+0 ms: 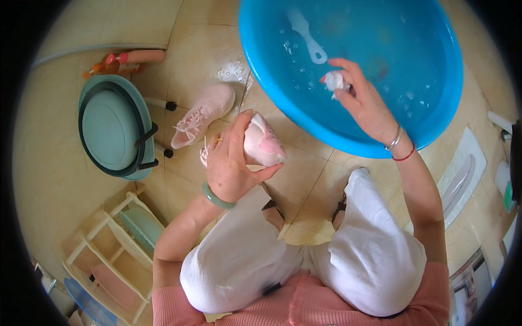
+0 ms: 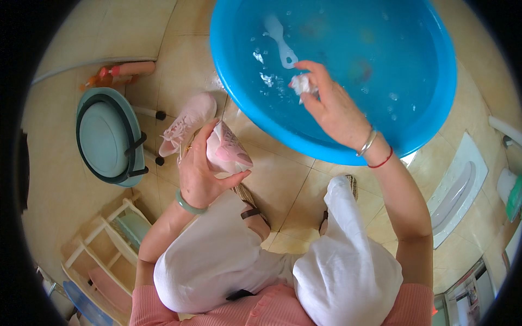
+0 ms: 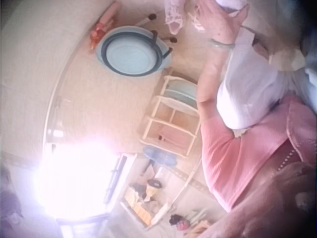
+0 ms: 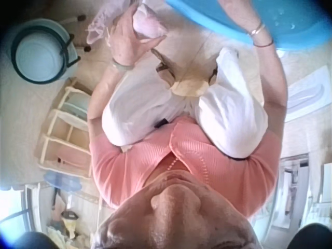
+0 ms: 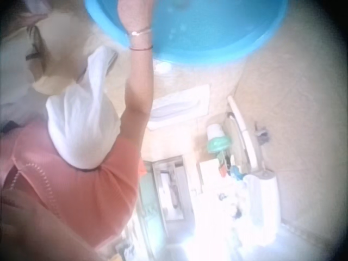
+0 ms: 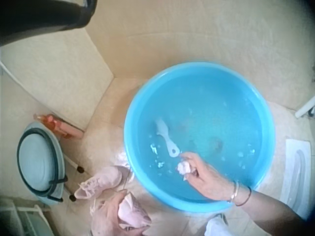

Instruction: The person scrubs a pink sneaker with a brush and water from a blue basin, then wipes it with a tissue. They repeat the process on the second shoe, focusing on the sole and upper parts.

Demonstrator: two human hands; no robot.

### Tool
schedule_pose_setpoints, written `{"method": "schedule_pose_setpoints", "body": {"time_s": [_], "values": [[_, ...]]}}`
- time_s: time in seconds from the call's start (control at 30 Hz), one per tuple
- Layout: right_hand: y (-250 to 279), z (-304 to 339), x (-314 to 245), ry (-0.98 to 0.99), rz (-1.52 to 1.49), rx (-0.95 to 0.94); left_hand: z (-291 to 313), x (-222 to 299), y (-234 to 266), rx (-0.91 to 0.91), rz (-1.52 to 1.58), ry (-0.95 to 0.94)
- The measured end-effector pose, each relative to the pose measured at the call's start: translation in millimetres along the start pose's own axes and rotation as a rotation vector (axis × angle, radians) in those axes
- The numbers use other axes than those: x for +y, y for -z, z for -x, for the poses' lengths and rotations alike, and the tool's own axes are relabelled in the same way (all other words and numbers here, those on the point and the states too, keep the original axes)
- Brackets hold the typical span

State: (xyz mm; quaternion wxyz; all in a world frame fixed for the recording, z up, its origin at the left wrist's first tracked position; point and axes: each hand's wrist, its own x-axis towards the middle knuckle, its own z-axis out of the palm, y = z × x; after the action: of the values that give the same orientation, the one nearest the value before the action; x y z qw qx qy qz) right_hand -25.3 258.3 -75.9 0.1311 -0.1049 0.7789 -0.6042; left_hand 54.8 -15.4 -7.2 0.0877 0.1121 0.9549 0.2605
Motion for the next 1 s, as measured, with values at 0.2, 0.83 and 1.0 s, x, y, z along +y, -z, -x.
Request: {"method": "schedule_pose_setpoints", "body": {"time_s": [0.2,0.83,1.0], "values": [[-4,2,-38,0.220,-0.109,-0.025,-28,17,-13,0.044,-0.013,-0.061],[-24,5,-27,0.194,-0.367,-0.026,-43,31,-24,0.077,-0.066,-0.081],[-31,25,-7,-0.010,-0.390,0.001,-42,31,-23,0.065,-0.021,-0.044]]}}
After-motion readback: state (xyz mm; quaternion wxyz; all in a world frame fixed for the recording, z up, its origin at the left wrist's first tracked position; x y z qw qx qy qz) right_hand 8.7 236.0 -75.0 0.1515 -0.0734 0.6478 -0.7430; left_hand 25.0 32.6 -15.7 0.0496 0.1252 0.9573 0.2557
